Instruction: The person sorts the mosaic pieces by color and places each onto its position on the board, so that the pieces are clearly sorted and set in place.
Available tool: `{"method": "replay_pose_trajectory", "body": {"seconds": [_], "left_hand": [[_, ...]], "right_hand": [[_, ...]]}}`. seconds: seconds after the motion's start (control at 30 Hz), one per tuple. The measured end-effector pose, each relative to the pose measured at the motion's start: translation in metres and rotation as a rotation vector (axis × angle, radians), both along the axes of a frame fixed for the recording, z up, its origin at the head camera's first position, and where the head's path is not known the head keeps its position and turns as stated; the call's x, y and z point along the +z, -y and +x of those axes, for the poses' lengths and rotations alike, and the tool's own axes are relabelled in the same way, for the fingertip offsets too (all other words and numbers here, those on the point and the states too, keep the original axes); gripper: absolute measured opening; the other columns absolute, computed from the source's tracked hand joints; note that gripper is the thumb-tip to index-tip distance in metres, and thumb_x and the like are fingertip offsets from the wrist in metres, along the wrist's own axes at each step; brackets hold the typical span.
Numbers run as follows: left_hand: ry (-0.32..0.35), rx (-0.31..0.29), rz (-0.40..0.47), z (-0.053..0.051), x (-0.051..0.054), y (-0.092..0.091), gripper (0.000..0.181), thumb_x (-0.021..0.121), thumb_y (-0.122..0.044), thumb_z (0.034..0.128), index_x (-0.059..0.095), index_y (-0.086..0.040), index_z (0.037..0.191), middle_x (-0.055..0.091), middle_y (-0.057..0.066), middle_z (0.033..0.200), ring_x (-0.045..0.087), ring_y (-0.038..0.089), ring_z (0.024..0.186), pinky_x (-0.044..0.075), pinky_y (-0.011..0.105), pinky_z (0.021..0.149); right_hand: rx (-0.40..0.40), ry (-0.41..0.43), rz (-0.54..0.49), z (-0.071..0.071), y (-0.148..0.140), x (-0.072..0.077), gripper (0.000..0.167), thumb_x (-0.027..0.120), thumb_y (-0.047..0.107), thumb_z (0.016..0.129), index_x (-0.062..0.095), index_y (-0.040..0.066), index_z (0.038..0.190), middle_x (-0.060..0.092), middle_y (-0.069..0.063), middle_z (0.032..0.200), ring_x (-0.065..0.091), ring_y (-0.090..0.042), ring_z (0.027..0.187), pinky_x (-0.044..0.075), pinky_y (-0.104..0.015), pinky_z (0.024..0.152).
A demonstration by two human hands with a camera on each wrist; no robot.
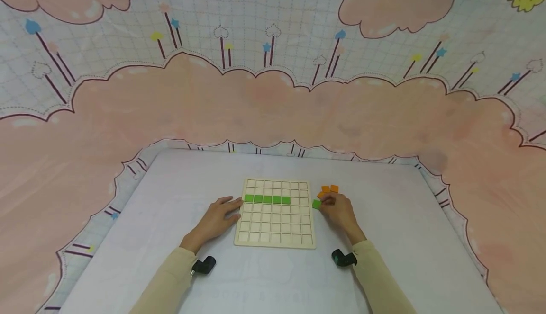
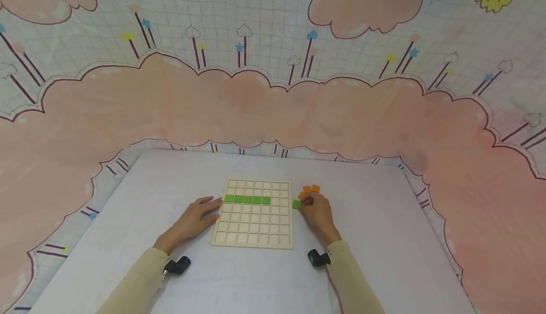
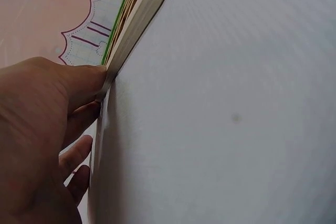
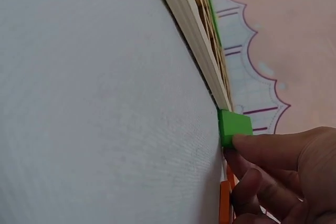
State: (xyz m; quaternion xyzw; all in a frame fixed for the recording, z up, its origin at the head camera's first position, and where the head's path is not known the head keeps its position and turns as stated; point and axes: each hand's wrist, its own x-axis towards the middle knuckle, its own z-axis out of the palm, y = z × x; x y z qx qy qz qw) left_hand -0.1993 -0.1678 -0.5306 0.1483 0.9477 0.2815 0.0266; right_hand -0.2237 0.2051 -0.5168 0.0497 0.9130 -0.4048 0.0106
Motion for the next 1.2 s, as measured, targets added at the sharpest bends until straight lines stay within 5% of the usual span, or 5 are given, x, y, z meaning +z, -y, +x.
{"method": "replay_pose_trajectory", "body": {"seconds": [0.57, 1.2], "left_hand": [[0.011, 0.001, 0.004, -0.002, -0.001, -0.001, 0.05, 0.064, -0.026, 0.0959, 0.052, -0.013, 0.143, 0.048, 0.001, 0.152, 0.035, 0.034, 0.145, 0.031, 0.06, 0.115], [0.018, 0.015, 0.01, -0.001, -0.001, -0.001, 0.05, 0.064, -0.026, 0.0957, 0.052, -0.013, 0.143, 0.047, 0.0, 0.152, 0.035, 0.033, 0.145, 0.031, 0.06, 0.115]], "right_hand": [[-0.013, -0.058, -0.009, -0.001, 0.0, 0.005, 0.017, 0.07, 0.009, 0.086, 0.074, 0.003, 0.102, 0.07, -0.012, 0.094, 0.06, -0.02, 0.078, 0.047, -0.021, 0.058], [0.02, -0.053, -0.051, -0.001, 0.017, 0.006, 0.016, 0.071, 0.011, 0.087, 0.074, 0.007, 0.102, 0.07, -0.008, 0.094, 0.061, -0.02, 0.086, 0.05, -0.027, 0.073]]}}
